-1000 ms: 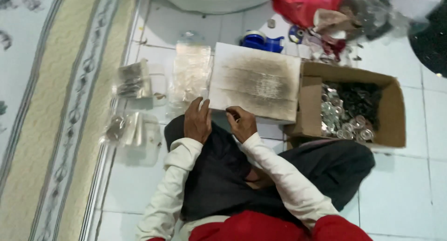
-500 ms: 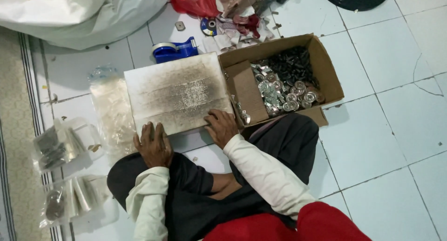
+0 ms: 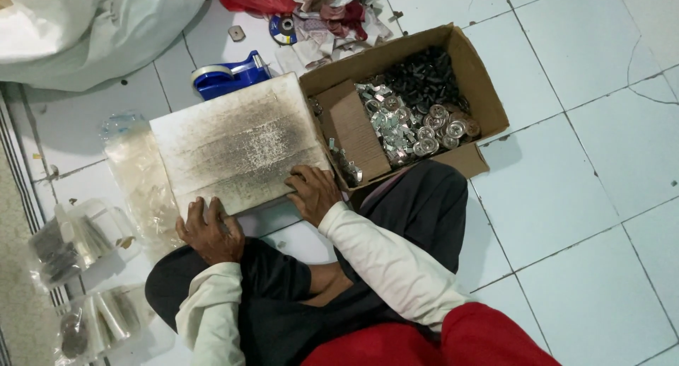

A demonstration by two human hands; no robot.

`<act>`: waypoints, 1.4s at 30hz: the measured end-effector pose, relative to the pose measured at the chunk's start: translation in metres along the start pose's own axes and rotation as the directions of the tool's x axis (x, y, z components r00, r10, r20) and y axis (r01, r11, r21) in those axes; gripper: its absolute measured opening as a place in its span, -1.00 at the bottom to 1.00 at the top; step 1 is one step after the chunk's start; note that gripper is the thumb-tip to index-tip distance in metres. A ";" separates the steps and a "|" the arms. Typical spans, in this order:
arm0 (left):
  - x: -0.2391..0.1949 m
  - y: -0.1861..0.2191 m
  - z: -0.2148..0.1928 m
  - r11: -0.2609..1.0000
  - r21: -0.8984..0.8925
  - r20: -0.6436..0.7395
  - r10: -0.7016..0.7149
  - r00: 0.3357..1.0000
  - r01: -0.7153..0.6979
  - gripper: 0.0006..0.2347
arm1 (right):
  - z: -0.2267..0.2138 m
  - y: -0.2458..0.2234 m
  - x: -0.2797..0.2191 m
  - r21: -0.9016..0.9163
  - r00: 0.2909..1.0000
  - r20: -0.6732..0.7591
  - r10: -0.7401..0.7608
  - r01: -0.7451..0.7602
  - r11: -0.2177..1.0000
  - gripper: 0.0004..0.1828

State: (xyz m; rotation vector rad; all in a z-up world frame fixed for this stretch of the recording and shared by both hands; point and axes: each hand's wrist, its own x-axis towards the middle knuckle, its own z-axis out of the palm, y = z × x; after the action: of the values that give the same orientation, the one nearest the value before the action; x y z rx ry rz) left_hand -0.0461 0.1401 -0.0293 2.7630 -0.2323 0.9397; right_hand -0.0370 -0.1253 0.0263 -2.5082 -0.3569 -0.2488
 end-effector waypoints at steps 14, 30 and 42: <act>-0.002 -0.001 0.006 1.000 0.020 -0.028 0.001 1.000 0.000 -0.69 | 0.005 0.009 -0.001 0.050 1.000 0.025 -0.004 0.003 0.999 -0.69; 0.067 0.107 0.014 0.971 -0.072 -0.001 -0.230 0.973 0.229 -0.78 | -0.046 0.073 0.009 0.437 0.992 0.027 0.125 -0.125 0.891 -0.72; 0.109 0.352 0.127 0.623 -0.718 0.430 0.047 0.901 0.310 -0.86 | -0.164 0.301 0.010 0.011 0.695 -0.090 0.713 -0.715 0.699 -0.67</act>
State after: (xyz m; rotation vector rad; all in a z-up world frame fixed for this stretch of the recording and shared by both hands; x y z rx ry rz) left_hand 0.0370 -0.2396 -0.0078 2.0514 -0.3806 0.1012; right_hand 0.0488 -0.4569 0.0027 -2.4375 0.6789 -0.0391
